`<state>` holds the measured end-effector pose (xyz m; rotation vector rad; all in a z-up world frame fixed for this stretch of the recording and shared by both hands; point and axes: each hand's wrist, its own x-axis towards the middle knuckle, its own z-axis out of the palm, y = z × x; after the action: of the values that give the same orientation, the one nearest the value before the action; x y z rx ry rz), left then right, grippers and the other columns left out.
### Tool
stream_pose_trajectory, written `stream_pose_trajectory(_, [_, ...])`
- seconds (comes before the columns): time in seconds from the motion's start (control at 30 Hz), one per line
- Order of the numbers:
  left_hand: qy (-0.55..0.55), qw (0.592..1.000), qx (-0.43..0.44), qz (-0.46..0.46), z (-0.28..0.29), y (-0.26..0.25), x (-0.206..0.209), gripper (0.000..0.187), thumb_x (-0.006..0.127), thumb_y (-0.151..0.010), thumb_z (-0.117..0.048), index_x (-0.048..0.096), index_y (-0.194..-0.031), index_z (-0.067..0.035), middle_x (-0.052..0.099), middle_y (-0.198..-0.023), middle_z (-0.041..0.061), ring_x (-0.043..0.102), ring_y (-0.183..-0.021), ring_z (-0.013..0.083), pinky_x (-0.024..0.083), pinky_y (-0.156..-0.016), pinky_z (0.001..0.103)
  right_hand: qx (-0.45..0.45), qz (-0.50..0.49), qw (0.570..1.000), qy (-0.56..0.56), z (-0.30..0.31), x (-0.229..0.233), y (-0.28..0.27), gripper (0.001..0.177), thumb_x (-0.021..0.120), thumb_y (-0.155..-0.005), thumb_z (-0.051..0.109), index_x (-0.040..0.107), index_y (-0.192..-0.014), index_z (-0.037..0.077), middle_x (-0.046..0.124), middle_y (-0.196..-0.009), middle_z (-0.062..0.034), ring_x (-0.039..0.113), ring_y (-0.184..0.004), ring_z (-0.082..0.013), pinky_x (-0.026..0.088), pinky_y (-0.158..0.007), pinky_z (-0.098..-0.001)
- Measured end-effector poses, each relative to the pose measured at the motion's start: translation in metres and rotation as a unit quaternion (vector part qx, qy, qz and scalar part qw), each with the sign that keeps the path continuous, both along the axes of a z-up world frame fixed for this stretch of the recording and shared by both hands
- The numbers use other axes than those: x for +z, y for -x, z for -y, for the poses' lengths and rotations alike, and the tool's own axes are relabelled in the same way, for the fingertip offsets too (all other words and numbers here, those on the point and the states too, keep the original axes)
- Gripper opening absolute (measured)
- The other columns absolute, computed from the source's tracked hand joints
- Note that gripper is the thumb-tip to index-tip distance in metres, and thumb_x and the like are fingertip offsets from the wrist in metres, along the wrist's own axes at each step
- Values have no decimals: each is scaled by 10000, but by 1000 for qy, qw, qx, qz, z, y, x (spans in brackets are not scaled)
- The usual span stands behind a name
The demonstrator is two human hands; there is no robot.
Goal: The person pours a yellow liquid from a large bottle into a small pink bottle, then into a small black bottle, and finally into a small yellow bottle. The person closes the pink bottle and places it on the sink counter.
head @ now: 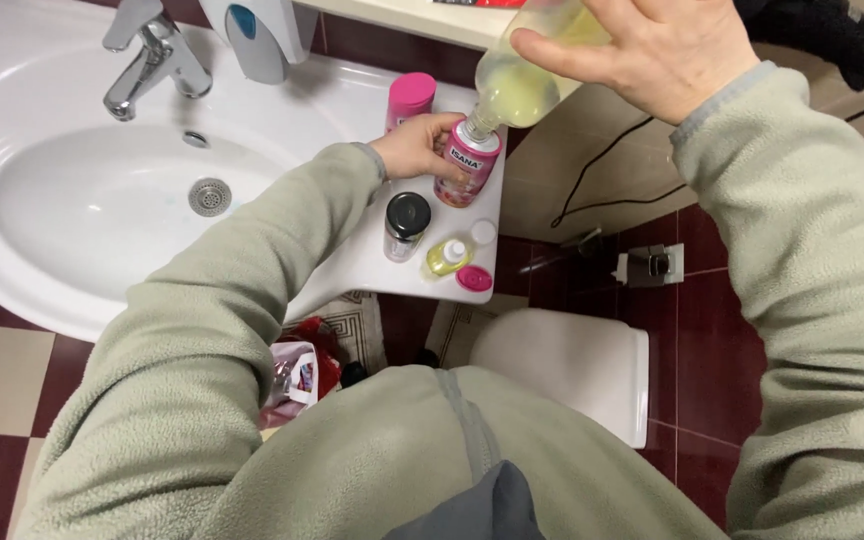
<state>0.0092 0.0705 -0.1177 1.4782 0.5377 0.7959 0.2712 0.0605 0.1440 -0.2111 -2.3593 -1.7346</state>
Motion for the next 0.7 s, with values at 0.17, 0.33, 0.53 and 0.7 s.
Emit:
stream_pose_trajectory(0.17, [25, 1000, -2, 6, -5, 4, -28, 592, 869, -753, 42, 606, -1271, -73, 739, -1156, 32, 705, -1066, 120, 587, -991, 275, -12, 16, 1000, -11, -2, -13, 8, 582, 694, -1122, 292, 466, -1569, 586, 648, -1472, 107, 653, -1200, -39, 492, -926, -224])
stream_pose_trajectory(0.33, [-7, 1000, 2, 11, -6, 5, -54, 519, 892, -747, 15, 622, -1178, -86, 737, -1099, 12, 695, -1019, 87, 587, -936, 257, 21, 24, 999, 14, -11, -32, 12, 544, 721, -1080, 275, 506, -1516, 519, 560, -1581, 38, 565, -1410, -76, 467, -1058, -311])
stream_pose_trajectory(0.53, [25, 999, 35, 6, -13, 11, -91, 668, 920, -679, 20, 609, -1261, -83, 732, -1148, 17, 683, -1056, 101, 579, -966, 264, 6, 78, 995, -68, -16, -42, 36, 461, 493, -1210, 369, 287, -1585, 538, 441, -1571, 54, 361, -1509, -111, 71, -1224, -566])
stream_pose_trajectory(0.7, [11, 998, 67, 16, -4, 15, -91, 596, 936, -703, -73, 633, -1215, -118, 724, -1149, -15, 664, -1075, 89, 548, -986, 261, 10, 87, 995, -36, -17, -44, 42, 582, 548, -1137, 279, 311, -1615, 509, 477, -1610, 51, 417, -1526, -98, 253, -1110, -435])
